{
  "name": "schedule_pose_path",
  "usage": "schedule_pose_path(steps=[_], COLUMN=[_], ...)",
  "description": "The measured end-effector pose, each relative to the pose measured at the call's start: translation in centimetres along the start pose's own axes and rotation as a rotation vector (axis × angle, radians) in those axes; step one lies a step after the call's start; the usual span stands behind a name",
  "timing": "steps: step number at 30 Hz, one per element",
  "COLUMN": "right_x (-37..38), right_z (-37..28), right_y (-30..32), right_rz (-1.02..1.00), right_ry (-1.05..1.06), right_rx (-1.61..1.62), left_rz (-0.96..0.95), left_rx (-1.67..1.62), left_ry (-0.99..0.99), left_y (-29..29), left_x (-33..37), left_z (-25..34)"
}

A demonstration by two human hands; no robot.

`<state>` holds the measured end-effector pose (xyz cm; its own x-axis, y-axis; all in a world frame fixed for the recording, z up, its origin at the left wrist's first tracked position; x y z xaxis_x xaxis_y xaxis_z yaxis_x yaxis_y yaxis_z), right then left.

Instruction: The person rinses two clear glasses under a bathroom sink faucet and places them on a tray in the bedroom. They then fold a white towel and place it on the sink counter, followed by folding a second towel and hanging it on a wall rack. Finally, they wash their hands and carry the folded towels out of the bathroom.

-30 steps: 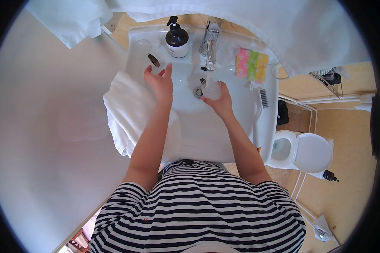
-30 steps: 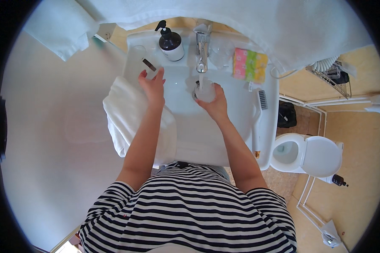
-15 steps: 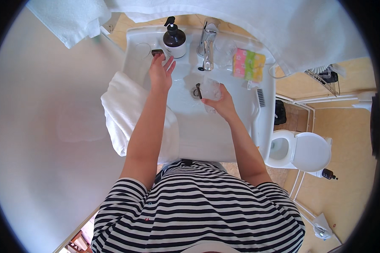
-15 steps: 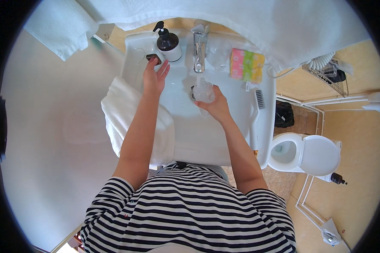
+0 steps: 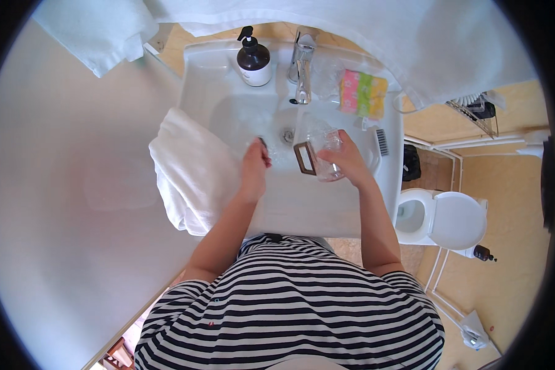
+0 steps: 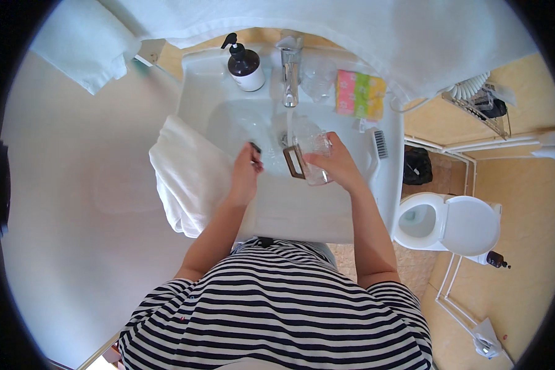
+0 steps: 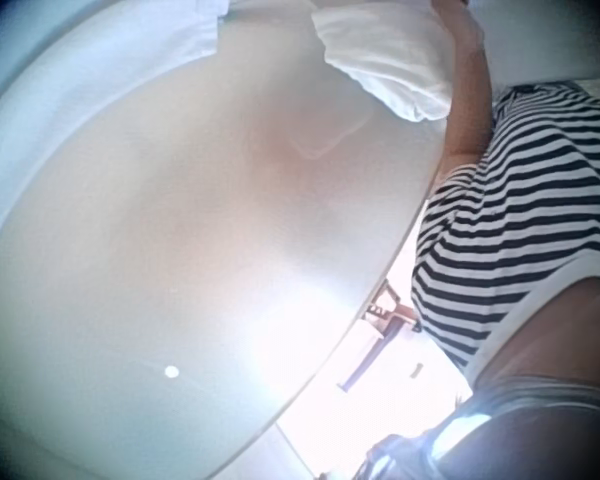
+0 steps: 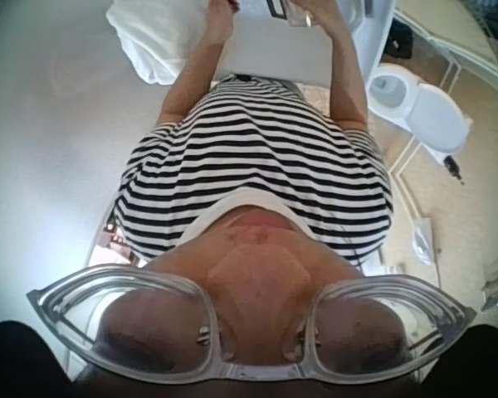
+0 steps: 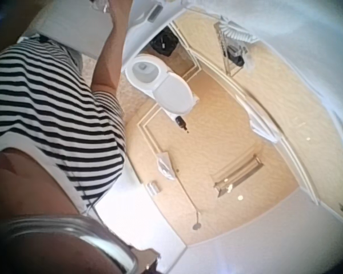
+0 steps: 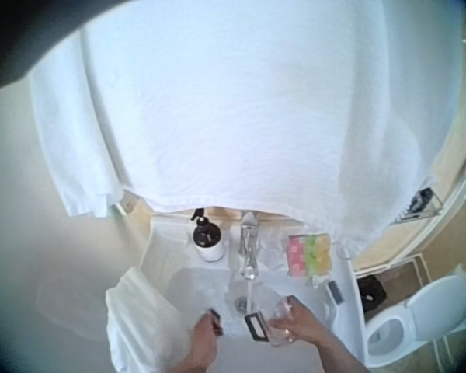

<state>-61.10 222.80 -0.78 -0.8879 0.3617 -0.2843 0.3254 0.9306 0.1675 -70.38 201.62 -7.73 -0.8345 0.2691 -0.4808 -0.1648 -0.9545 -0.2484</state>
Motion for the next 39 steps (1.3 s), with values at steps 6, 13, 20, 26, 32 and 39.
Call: schedule_pose_path(steps=[6, 13, 20, 26, 32, 39], right_x=[-1.6, -3.0, -5.6, -3.6, 6.5, 15.6], right_z=[-0.7, -0.6, -0.6, -5.0, -9.3, -6.3], right_y=[1.9, 1.0, -3.0, -9.3, -19.3, -23.6], right_rz=[-0.281, -0.395, -0.408, -0.505, 0.038, 0.197], right_ry=[-0.311, -0.561, -0.741, -0.230, 0.436, 0.515], right_rx=[0.255, 1.087, 1.416, 1.137, 0.371, 0.064], left_rz=[-0.208, -0.244, -0.412, -0.352, -0.566, -0.580], left_rx=[0.333, 0.402, 0.240, -0.004, -0.027, 0.045], left_ry=[0.139, 0.137, 0.157, -0.182, 0.046, -0.047], left_y=[-2.6, -3.5, -2.2, -3.6, -1.7, -1.2], left_x=[0.4, 1.5, 2.2, -1.1, 4.0, 3.8], left_z=[-2.3, -3.4, -5.2, -2.3, -8.0, -8.8])
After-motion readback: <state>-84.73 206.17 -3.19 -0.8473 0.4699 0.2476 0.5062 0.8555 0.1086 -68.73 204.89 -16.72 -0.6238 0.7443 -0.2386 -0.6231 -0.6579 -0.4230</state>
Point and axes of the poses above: each hand's wrist, its own x-axis towards the middle knuckle, its own y-axis out of the back of the hand, z = x × y, the point moved 3 cm from there along x, towards the middle knuckle, and after that the axes turned 4 degrees about x, right-handed, at the moved point
